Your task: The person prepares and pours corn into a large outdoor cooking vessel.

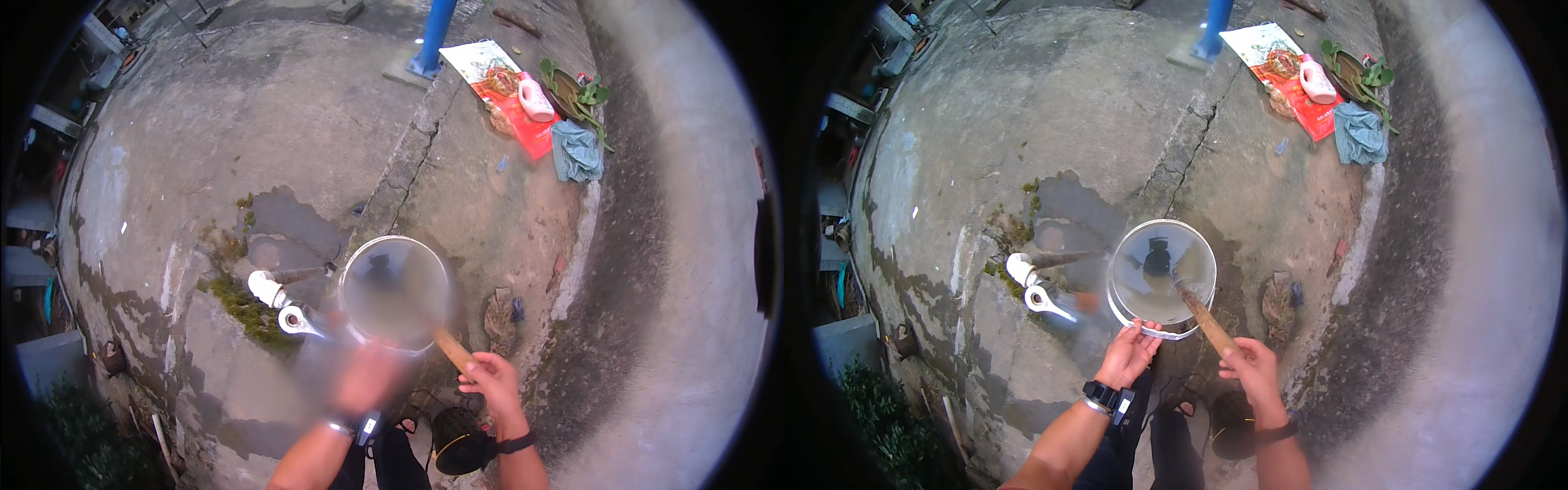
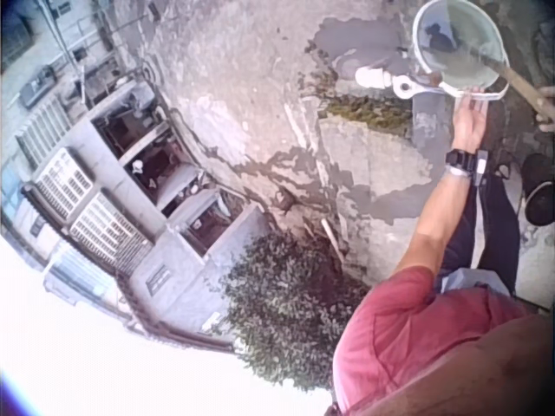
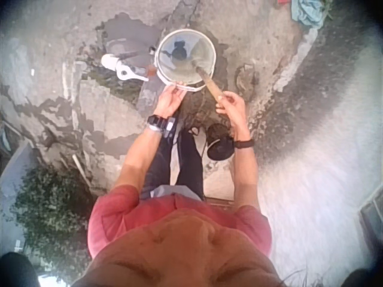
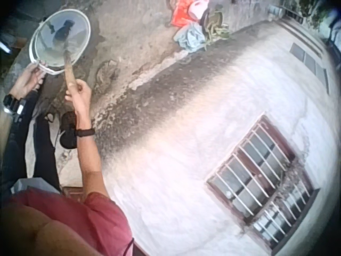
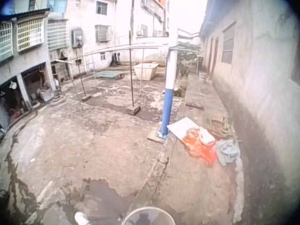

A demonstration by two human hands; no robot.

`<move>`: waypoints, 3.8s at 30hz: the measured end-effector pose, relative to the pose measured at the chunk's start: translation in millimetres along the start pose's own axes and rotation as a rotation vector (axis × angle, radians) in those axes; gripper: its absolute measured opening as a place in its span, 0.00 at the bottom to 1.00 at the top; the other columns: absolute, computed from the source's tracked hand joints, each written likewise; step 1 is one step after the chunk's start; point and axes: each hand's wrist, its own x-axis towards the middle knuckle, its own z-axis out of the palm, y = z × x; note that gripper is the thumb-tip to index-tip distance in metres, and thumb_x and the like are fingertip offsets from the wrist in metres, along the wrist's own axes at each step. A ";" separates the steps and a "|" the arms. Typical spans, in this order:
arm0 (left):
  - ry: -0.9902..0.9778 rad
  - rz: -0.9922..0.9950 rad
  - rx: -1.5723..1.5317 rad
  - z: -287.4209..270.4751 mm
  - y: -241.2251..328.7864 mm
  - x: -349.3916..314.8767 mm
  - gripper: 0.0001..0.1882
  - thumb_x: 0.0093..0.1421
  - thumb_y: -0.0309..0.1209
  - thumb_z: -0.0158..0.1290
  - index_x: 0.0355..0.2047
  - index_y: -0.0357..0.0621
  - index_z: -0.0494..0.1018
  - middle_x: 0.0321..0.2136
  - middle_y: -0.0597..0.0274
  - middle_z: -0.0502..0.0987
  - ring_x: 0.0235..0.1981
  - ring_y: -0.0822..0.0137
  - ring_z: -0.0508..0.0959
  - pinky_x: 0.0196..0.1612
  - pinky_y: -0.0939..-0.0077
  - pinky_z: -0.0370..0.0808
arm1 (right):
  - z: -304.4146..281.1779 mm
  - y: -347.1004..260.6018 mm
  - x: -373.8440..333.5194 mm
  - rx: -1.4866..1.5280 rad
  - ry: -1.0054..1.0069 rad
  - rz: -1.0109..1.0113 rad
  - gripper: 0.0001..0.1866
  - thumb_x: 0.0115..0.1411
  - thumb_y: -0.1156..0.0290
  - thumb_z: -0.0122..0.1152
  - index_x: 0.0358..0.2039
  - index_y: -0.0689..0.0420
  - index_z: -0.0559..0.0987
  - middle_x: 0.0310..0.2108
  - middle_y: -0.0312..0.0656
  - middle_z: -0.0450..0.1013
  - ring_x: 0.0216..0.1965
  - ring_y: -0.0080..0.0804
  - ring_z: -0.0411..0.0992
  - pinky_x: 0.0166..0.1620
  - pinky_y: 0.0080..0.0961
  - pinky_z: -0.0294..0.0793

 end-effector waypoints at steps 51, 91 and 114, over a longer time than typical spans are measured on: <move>-0.135 -0.439 -0.554 -62.9 -13.3 11.2 0.07 0.67 0.27 0.42 0.45 0.44 0.63 0.42 0.56 0.72 0.45 0.60 0.73 0.50 0.63 0.73 | -145.6 10.3 -134.4 -0.246 -0.258 0.219 0.29 0.52 0.80 0.64 0.56 0.61 0.69 0.25 0.31 0.70 0.20 0.16 0.66 0.22 0.17 0.64; -0.174 0.155 0.440 -76.6 -45.4 36.0 0.09 0.68 0.27 0.40 0.47 0.43 0.63 0.44 0.54 0.72 0.47 0.58 0.73 0.53 0.61 0.72 | -109.3 -41.4 -193.4 -0.404 -0.105 0.107 0.29 0.50 0.78 0.66 0.54 0.62 0.70 0.30 0.31 0.72 0.21 0.15 0.66 0.22 0.14 0.65; -0.025 -0.039 0.305 -68.5 -29.9 16.5 0.08 0.68 0.27 0.40 0.45 0.41 0.64 0.43 0.53 0.72 0.47 0.57 0.73 0.52 0.60 0.72 | -109.2 -5.6 -166.6 -0.201 -0.146 0.171 0.29 0.51 0.81 0.62 0.55 0.64 0.69 0.26 0.33 0.72 0.20 0.18 0.67 0.20 0.17 0.64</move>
